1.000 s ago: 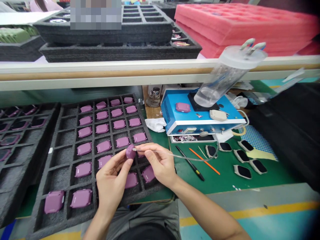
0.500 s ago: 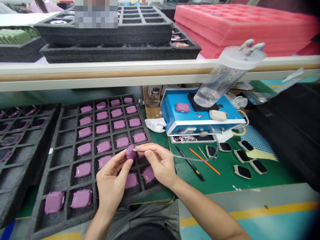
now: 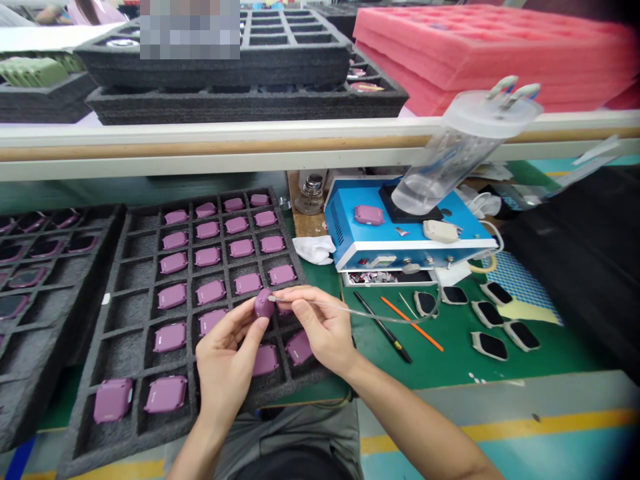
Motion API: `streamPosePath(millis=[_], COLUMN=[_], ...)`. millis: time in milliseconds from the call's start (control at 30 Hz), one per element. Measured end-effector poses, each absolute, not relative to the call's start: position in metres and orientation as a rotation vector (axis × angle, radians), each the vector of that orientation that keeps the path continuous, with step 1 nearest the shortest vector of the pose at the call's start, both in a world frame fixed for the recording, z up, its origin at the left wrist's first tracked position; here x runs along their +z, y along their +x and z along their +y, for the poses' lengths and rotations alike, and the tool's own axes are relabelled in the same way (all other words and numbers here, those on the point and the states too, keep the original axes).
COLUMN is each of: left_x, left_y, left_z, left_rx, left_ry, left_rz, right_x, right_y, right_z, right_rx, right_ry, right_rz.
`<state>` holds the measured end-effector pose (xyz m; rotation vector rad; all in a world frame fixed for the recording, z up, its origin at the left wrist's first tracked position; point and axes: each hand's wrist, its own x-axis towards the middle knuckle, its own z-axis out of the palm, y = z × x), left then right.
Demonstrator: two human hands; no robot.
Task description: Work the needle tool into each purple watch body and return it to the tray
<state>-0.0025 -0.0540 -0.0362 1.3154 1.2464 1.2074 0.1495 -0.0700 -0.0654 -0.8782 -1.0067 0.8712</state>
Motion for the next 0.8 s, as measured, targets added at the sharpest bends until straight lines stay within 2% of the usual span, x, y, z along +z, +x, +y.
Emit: streamPosePath(millis=[800], left_x=[-0.0368], left_y=[-0.0028], left_z=[-0.0538], left_rx=[1.183], left_ry=[1.278], left_rz=[1.266], right_x=[-0.0665], right_y=[0.1494], right_z=[-0.0698], right_rx=[0.874], right_ry=[-0.892], right_rz=[-1.000])
